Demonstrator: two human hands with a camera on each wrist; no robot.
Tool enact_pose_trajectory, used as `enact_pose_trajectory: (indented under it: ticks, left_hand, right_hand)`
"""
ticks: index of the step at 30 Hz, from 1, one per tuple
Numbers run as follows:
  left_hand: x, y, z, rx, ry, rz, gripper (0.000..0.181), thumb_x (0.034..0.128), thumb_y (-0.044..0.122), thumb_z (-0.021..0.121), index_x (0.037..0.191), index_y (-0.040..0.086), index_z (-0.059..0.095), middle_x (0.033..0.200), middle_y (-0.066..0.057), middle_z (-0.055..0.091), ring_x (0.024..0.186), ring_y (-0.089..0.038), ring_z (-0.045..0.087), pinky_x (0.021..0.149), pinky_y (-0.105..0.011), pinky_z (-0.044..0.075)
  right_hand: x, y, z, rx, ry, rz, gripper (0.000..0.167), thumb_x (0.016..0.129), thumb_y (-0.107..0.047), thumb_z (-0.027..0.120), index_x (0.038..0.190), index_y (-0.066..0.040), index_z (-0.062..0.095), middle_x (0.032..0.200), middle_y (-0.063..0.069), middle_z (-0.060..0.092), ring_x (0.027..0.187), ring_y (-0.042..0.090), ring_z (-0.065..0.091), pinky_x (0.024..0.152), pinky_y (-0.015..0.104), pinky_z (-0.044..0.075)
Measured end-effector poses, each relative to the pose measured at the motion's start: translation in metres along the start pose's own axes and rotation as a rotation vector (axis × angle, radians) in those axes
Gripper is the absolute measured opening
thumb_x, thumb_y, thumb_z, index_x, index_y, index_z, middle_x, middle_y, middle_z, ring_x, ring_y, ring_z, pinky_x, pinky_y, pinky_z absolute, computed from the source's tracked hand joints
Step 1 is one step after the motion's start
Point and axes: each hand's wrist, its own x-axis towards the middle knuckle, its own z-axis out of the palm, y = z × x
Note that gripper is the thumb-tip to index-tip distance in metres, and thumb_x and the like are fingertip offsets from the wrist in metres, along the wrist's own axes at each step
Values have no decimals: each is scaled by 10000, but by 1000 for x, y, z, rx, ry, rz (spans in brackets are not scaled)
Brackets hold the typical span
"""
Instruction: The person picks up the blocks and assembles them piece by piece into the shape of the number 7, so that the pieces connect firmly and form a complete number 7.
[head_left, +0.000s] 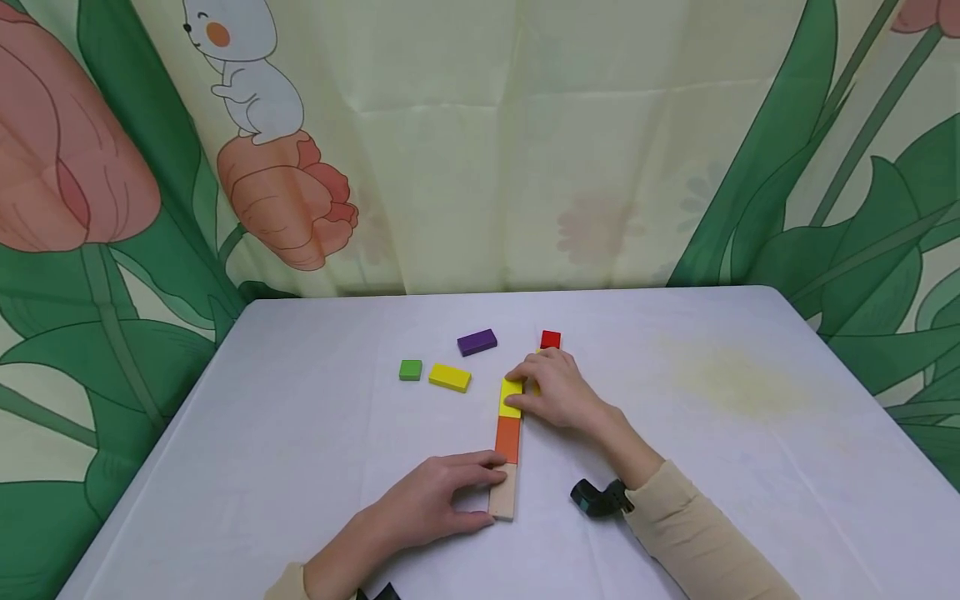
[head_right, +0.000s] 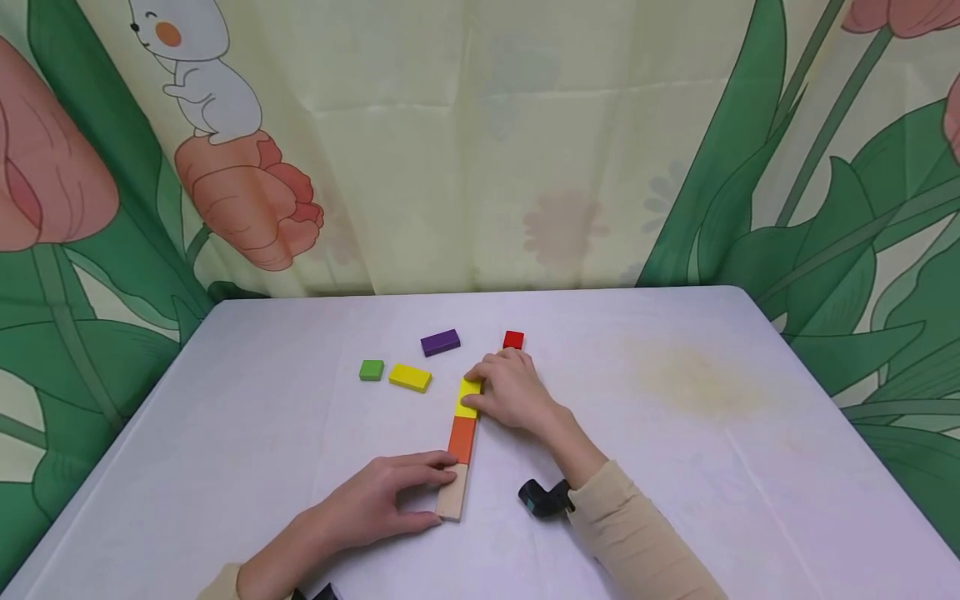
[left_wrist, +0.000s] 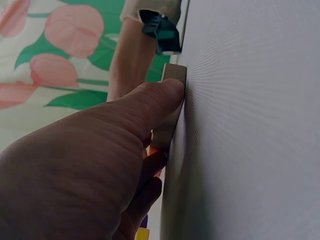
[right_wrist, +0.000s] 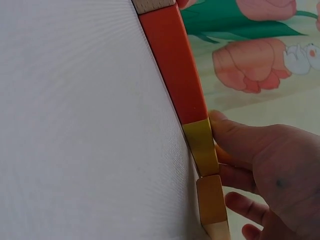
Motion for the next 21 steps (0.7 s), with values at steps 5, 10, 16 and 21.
enact_pose_trajectory:
  ticks: [5, 10, 16, 21]
  left_hand:
    - [-2, 1, 1, 2, 1, -2, 431, 892, 222, 802, 1293, 104, 696, 1408, 40, 587, 1295, -100, 539, 1025, -270, 458]
    - [-2, 2, 1, 14, -6, -6, 426, 895, 224, 799, 1293, 114, 697, 1402, 44, 590, 1287, -96, 544, 1023, -264, 458]
    - [-1, 2, 1, 10, -17, -13, 424, 896, 230, 798, 1295, 128, 697, 1393, 55, 592, 1281, -89, 546, 1022, -264, 460]
    - [-1, 2, 1, 3, -22, -22, 431, 896, 237, 800, 1302, 138, 694, 1400, 62, 586, 1292, -89, 537, 1025, -272, 459]
  right_hand:
    - [-2, -2, 0, -3, -8, 10, 329, 880, -301, 792, 1151, -119, 758, 1088, 21, 690, 1239, 337, 453, 1112, 569, 258]
    - [-5, -4, -2, -11, -6, 7, 330, 877, -304, 795, 1146, -115, 761, 1061, 15, 692, 1251, 350, 448, 1113, 581, 254]
    - [-7, -5, -3, -12, -8, 0, 326, 876, -303, 799, 1139, -114, 764, 1037, 2, 690, 1246, 344, 448, 1112, 577, 252]
    - [-6, -4, -3, -7, -5, -10, 326, 876, -308, 798, 1136, -116, 765, 1055, 0, 700, 1244, 342, 446, 1118, 574, 230]
